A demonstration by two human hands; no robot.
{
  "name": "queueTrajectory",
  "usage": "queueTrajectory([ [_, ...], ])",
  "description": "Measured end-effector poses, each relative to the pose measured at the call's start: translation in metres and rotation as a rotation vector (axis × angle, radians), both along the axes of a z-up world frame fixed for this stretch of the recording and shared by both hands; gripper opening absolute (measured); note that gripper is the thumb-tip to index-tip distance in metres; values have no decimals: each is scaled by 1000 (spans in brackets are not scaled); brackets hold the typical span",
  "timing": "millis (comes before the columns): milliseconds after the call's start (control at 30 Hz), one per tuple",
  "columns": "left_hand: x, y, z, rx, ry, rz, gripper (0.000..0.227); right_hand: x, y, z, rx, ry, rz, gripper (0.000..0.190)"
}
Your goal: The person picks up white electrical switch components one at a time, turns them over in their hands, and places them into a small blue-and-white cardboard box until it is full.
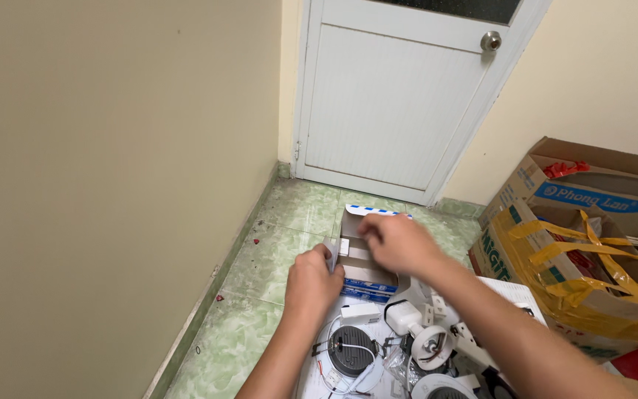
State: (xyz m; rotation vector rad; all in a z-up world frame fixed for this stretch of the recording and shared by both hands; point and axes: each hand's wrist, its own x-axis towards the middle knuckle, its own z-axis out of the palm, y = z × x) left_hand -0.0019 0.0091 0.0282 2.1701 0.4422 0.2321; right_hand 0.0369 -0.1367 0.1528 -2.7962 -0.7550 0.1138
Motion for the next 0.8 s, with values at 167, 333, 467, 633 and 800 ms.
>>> queueTrajectory([
  [167,-23,-9,33,46,13,-21,41,45,-63,-5,35,-153,-156,22],
  [333,-38,-20,50,164,45,-21,26,66,-128,-21,-341,88,-75,34],
  [467,-39,-32,38,213,9,-20,23,45,-142,-45,-404,188,10,36],
  [633,-45,-47,30,297,-18,16,25,44,-149,-87,-486,128,114,47],
  [800,-52,-54,27,288,-8,5,25,58,-155,-119,-453,43,92,53],
])
